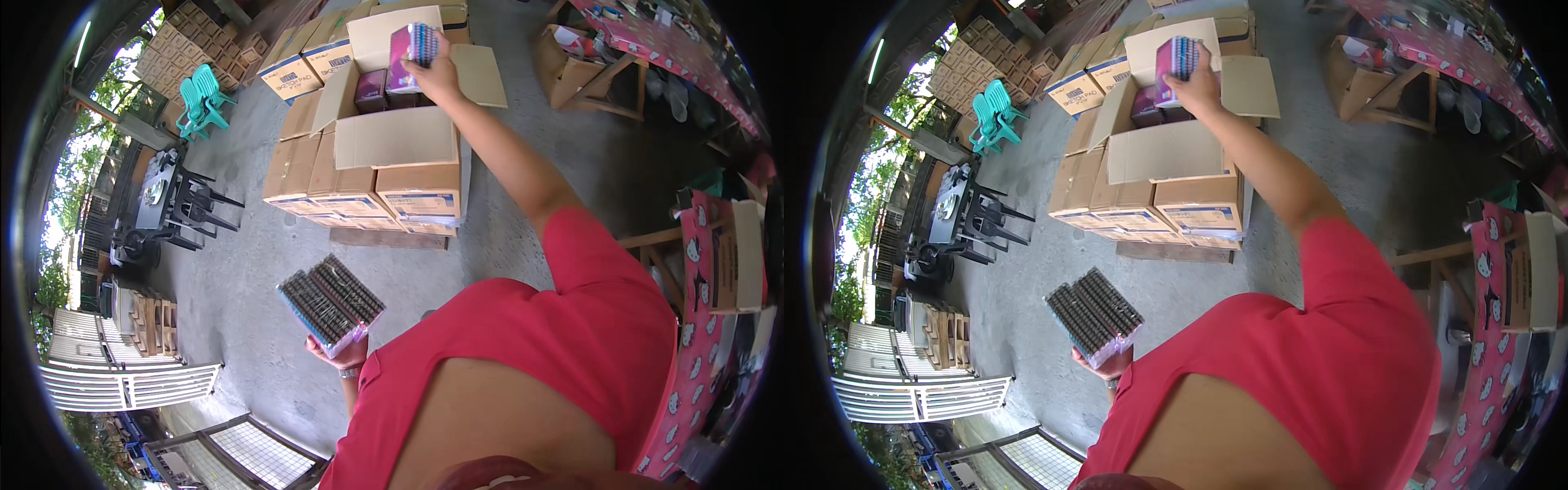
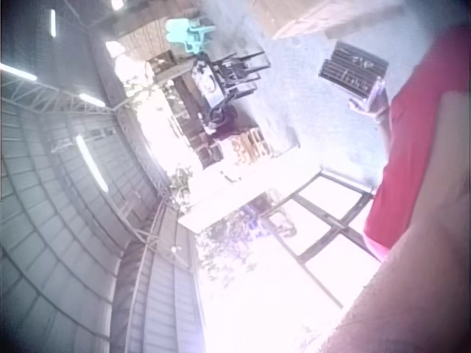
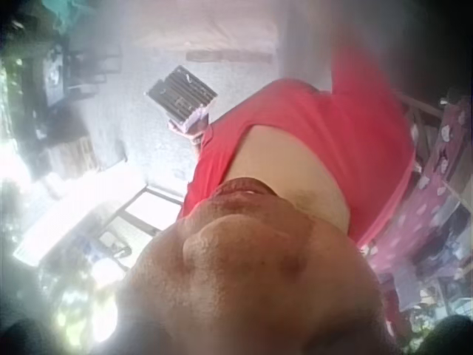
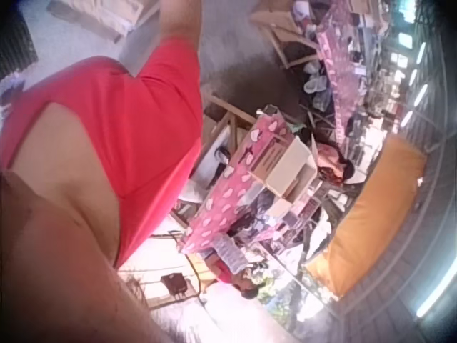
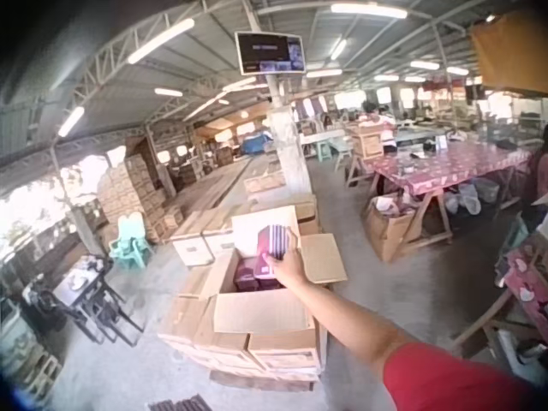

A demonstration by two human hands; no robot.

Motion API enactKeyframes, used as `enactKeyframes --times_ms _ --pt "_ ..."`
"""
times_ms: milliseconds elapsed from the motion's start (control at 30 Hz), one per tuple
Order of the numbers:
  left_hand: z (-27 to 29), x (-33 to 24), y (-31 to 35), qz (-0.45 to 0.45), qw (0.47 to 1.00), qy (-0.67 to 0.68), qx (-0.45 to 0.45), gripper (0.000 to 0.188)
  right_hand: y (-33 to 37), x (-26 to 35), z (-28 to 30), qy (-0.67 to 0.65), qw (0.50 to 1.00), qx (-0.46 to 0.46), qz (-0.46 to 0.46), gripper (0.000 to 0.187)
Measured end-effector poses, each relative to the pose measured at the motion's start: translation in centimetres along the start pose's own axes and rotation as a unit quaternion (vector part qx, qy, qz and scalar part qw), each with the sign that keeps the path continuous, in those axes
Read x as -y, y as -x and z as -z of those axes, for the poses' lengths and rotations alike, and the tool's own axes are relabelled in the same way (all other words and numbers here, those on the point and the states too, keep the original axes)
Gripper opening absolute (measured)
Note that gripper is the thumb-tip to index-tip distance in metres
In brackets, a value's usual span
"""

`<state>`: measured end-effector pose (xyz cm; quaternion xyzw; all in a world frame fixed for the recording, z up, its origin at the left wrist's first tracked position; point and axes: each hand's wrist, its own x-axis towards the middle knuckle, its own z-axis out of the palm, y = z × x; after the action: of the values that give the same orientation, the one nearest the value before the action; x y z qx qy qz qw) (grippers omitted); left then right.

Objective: The person places stacks of notebooks into a cardboard box, seals the box with a tape dispenser, writes on the box with a pen, and then stacks the box onto a pile with others.

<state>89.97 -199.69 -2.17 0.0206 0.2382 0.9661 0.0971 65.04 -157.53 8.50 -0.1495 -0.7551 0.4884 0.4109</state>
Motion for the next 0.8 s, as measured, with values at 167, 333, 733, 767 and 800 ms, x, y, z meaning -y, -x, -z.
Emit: enactKeyframes --times_ms 167,333,733,767,800 --pt "1.3 -2.4 -7.4 -0.035 0.999 -0.004 -0.003 0.068 -4.5 -7.5 -13.6 0.017 0.986 0.095 -0.135 0.101" --pt "1.9 -3.8 -21.5 0.054 0.998 -0.028 0.026 0.073 -6.1 -11.7 -17.0 0.392 0.742 0.544 -0.028 0.044" --pt "-11.5 1.4 -46.4 0.184 0.964 -0.044 0.186 0.058 -1.4 2.1 -10.7 -0.164 0.972 0.057 -0.158 0.088" --pt "-11.7 1.7 -47.2 0.197 0.96 -0.032 0.195 0.06 -2.7 -0.6 -10.0 -0.042 0.984 0.01 -0.172 0.079" --pt "-11.7 1.8 -48.2 0.207 0.957 -0.02 0.204 0.061 -3.6 -3.1 -9.6 0.004 0.984 -0.017 -0.179 0.077"
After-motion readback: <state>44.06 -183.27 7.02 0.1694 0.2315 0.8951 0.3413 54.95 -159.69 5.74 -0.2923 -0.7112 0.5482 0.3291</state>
